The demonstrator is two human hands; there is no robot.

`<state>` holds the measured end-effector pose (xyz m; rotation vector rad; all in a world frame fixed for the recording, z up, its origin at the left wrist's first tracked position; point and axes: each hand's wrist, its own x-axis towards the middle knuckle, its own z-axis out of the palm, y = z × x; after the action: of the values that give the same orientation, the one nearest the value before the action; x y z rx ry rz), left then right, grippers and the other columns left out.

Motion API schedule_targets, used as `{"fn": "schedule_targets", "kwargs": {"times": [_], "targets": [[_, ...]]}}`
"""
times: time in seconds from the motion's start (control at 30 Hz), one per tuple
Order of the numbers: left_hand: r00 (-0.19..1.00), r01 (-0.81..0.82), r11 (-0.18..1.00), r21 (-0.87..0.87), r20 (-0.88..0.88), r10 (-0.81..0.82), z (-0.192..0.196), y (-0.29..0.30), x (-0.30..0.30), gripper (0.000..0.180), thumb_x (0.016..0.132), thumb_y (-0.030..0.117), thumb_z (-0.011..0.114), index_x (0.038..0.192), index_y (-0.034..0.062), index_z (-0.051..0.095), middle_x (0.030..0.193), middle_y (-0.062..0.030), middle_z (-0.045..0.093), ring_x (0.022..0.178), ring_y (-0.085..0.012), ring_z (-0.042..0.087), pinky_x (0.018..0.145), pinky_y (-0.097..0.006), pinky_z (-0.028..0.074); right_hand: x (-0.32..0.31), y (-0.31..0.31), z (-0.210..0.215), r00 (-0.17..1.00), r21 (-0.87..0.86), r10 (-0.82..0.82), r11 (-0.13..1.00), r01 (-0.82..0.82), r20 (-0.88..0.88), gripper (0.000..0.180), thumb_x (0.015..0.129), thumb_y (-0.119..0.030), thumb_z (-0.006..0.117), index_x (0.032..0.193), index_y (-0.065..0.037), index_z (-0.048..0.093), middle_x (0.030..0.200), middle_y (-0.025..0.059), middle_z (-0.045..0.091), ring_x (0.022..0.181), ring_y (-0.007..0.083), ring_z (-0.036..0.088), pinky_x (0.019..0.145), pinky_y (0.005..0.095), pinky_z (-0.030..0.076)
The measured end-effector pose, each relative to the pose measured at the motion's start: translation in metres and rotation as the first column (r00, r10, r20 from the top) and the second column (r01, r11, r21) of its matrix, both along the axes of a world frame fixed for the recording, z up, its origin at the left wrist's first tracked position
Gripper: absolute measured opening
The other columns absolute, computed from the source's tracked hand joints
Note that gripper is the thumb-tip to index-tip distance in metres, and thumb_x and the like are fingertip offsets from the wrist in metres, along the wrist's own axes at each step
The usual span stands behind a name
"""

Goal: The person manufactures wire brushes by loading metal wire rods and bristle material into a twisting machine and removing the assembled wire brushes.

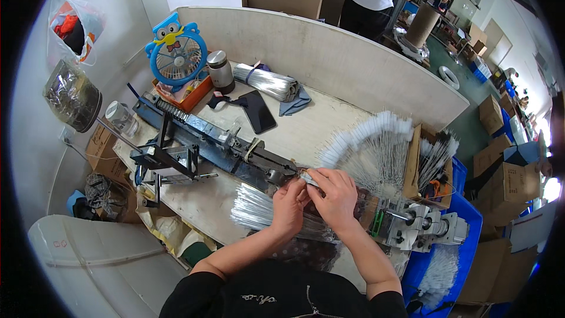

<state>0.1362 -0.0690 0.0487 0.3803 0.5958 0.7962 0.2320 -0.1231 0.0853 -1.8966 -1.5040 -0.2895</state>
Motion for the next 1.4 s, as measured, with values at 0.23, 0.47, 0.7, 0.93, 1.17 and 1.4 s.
{"fn": "schedule_targets", "kwargs": {"times": [0.23, 0.47, 0.7, 0.93, 1.17, 1.4], "targets": [[1.0, 0.031, 0.999, 0.038, 0.005, -0.031, -0.008, 0.001, 0.0, 0.006, 0.088, 0.009, 0.057, 0.092, 0.0048, 0.058, 0.09, -0.0038, 0.063, 0.082, -0.0135, 0.062, 0.077, -0.029, 0.049, 0.005, -0.012, 0.002, 0.998, 0.024, -0.037, 0.999, 0.036, 0.049, 0.026, 0.069, -0.02, 0.073, 0.094, -0.015, 0.07, 0.092, -0.002, 0.063, 0.086, 0.0184, 0.058, 0.074, 0.033, 0.043], [1.0, 0.019, 0.999, 0.037, -0.022, -0.019, 0.001, 0.001, 0.001, 0.011, 0.088, 0.006, 0.057, 0.098, 0.0026, 0.058, 0.094, -0.0064, 0.064, 0.085, -0.0151, 0.063, 0.079, -0.029, 0.05, 0.005, -0.013, 0.003, 0.996, 0.034, -0.047, 0.998, 0.045, 0.077, 0.021, 0.07, -0.02, 0.073, 0.09, -0.014, 0.071, 0.092, -0.0018, 0.063, 0.085, 0.0177, 0.058, 0.073, 0.0322, 0.042], [1.0, 0.02, 0.999, 0.032, -0.003, -0.02, -0.009, 0.001, 0.002, 0.012, 0.088, 0.007, 0.057, 0.098, 0.0024, 0.058, 0.095, -0.0062, 0.064, 0.086, -0.0151, 0.063, 0.079, -0.029, 0.05, 0.008, -0.01, 0.001, 0.997, 0.041, -0.015, 0.999, 0.012, 0.078, 0.021, 0.07, -0.02, 0.073, 0.09, -0.014, 0.07, 0.093, -0.0015, 0.064, 0.084, 0.0178, 0.058, 0.073, 0.0325, 0.042], [0.998, 0.068, 0.998, 0.016, -0.013, -0.068, 0.006, 0.002, -0.004, 0.034, 0.094, 0.034, 0.046, 0.103, 0.0028, 0.055, 0.093, -0.0057, 0.06, 0.086, -0.0155, 0.058, 0.084, -0.032, 0.046, 0.015, -0.026, 0.018, 0.994, -0.106, -0.038, 0.993, 0.049, 0.102, 0.016, 0.07, -0.017, 0.071, 0.086, -0.012, 0.069, 0.084, 0.0, 0.062, 0.084, 0.0187, 0.057, 0.076, 0.0333, 0.041], [0.989, 0.141, 0.988, 0.068, -0.056, -0.138, 0.012, -0.002, -0.008, 0.061, 0.094, 0.057, 0.031, 0.111, 0.003, 0.052, 0.106, -0.0106, 0.059, 0.098, -0.0225, 0.057, 0.088, -0.037, 0.045, 0.015, -0.035, 0.017, 0.995, -0.124, -0.003, 0.992, 0.016, 0.1, 0.013, 0.07, -0.01, 0.07, 0.082, -0.009, 0.067, 0.075, 0.0018, 0.06, 0.082, 0.0209, 0.056, 0.073, 0.0348, 0.042], [0.942, 0.26, 0.958, 0.123, -0.251, -0.223, 0.008, -0.004, -0.015, 0.047, 0.096, 0.041, 0.043, 0.122, 0.0022, 0.047, 0.117, -0.0134, 0.055, 0.109, -0.0247, 0.054, 0.092, -0.038, 0.043, 0.014, -0.045, 0.025, 0.997, 0.038, 0.009, 0.999, -0.006, -0.077, 0.011, 0.074, -0.01, 0.067, 0.084, -0.007, 0.065, 0.08, 0.0035, 0.061, 0.076, 0.0224, 0.059, 0.066, 0.0337, 0.047]]}}
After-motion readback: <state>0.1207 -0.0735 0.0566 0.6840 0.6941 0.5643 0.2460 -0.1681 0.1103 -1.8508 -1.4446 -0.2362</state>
